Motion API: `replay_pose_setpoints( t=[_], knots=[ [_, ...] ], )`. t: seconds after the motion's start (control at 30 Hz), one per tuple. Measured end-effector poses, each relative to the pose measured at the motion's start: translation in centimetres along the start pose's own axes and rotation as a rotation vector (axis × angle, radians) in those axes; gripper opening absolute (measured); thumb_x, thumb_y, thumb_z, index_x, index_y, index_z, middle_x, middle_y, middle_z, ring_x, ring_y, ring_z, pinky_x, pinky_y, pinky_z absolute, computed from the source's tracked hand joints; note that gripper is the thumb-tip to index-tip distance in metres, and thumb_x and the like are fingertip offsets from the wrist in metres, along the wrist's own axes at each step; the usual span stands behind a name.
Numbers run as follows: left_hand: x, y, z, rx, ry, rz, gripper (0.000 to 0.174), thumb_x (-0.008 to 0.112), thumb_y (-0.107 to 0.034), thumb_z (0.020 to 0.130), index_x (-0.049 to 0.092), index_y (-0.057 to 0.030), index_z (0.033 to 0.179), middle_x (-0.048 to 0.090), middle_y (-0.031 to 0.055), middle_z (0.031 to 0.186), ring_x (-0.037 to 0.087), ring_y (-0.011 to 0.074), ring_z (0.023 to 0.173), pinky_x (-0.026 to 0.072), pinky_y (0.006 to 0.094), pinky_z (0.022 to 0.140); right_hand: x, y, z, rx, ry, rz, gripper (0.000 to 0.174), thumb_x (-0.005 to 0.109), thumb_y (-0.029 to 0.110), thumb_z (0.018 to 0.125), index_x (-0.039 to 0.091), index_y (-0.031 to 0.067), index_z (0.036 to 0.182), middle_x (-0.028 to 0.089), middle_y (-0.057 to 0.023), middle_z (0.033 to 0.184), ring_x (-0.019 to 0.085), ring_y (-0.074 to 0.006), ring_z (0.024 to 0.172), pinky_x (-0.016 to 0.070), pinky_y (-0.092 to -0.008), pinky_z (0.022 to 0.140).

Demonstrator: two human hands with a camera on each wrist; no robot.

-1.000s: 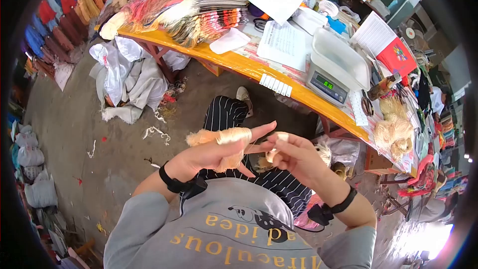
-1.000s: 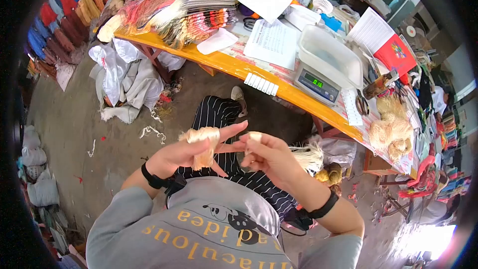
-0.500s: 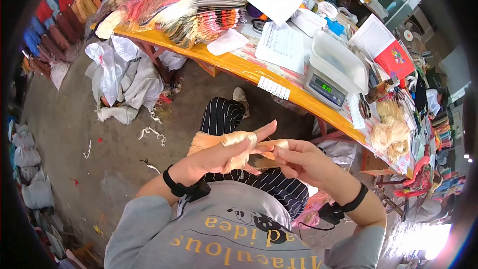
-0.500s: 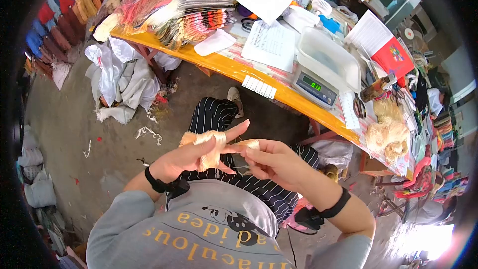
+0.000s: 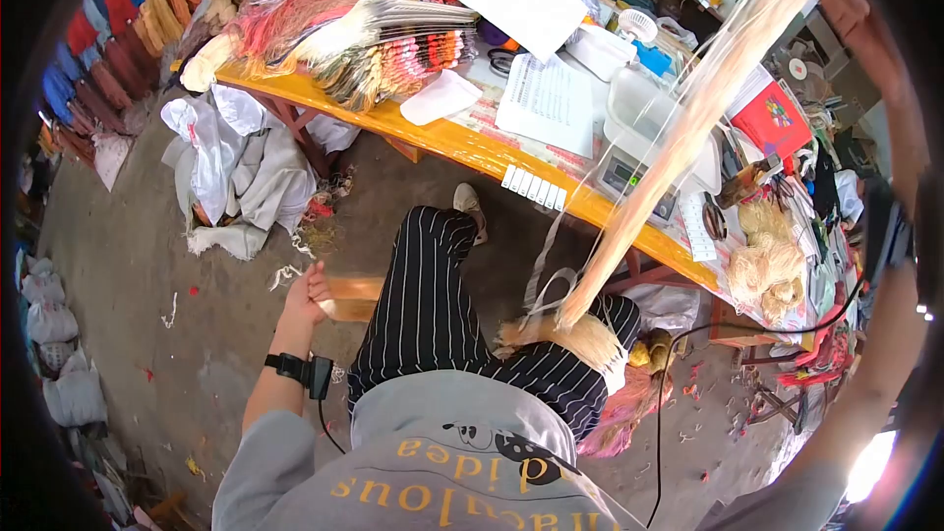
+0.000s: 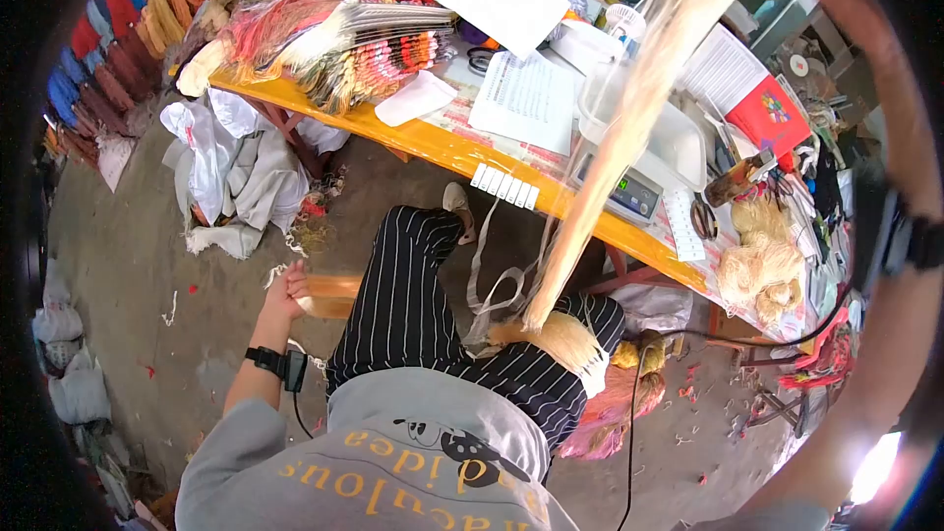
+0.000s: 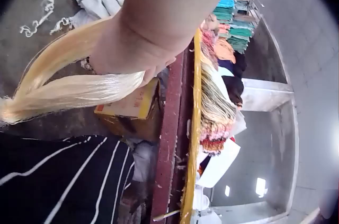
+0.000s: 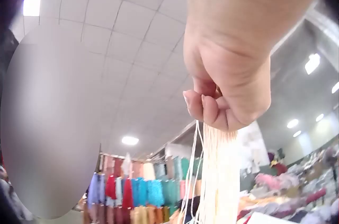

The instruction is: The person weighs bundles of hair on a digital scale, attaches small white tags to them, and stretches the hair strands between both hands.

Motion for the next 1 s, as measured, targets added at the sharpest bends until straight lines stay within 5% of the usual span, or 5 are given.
replay_pose_setpoints(
  t=[0.13,0.37,0.43,0.5,1.0],
  knots=[
    [-2.0,-0.2,-0.1,0.029,-0.100,-0.032,0.024,0.043,-0.026,0.097,0.058,-0.0066,0.094,0.036,-0.0065,0.054,0.029,0.0046,0.039,0.0225,0.0203,0.036,-8.5,8.8,-3.9,-0.183,-0.546,-0.172,0.039,0.035,0.026,0.098,0.056,0.0034,0.075,0.058,-0.0102,0.064,0.053,-0.0197,0.055,0.0457,-0.0321,0.053],
    [1.5,1.6,-0.2,-0.018,-0.114,0.003,0.024,0.043,-0.028,0.097,0.056,-0.0079,0.094,0.038,-0.0054,0.055,0.029,0.0060,0.039,0.0225,0.0212,0.035,-19.8,13.7,-10.5,-0.201,-0.475,-0.426,0.048,0.035,0.040,0.097,0.060,0.0008,0.087,0.065,-0.0165,0.077,0.059,-0.0263,0.063,0.0507,-0.0398,0.067],
    [2.6,2.1,-0.2,-0.032,-0.106,0.015,0.024,0.044,-0.028,0.097,0.056,-0.0080,0.093,0.039,-0.0053,0.054,0.029,0.0061,0.039,0.0228,0.0212,0.036,-26.5,13.6,-13.3,-0.647,-0.705,-0.979,0.027,0.045,0.024,0.096,0.056,0.0033,0.110,0.061,-0.0018,0.092,0.057,-0.0071,0.079,0.0458,-0.0203,0.073],
    [3.5,2.6,-0.1,-0.042,-0.093,0.024,0.024,0.044,-0.029,0.096,0.056,-0.0081,0.092,0.039,-0.0052,0.054,0.029,0.0061,0.039,0.0231,0.0213,0.036,-26.1,8.2,-10.5,-0.120,-0.335,-0.535,0.034,0.045,0.032,0.096,0.055,0.0025,0.110,0.061,-0.0018,0.102,0.057,-0.0109,0.096,0.0427,-0.0253,0.089],
    [12.5,7.1,-5.1,-0.035,0.222,0.255,0.029,0.046,-0.031,0.095,0.056,-0.0034,0.098,0.042,-0.0019,0.055,0.033,0.0070,0.039,0.0284,0.0209,0.038,-15.5,-37.9,-8.3,0.328,-0.659,-1.410,0.032,0.059,0.018,0.084,0.054,0.0060,0.113,0.061,-0.0143,0.094,0.058,-0.0417,0.082,0.0475,-0.0456,0.072]
  ],
)
Point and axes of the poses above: each hand's wrist, its own z-axis towards the middle knuckle, its own x-axis out of the palm, y = z × x, the point moved 8 cm from there along z, towards the middle knuckle
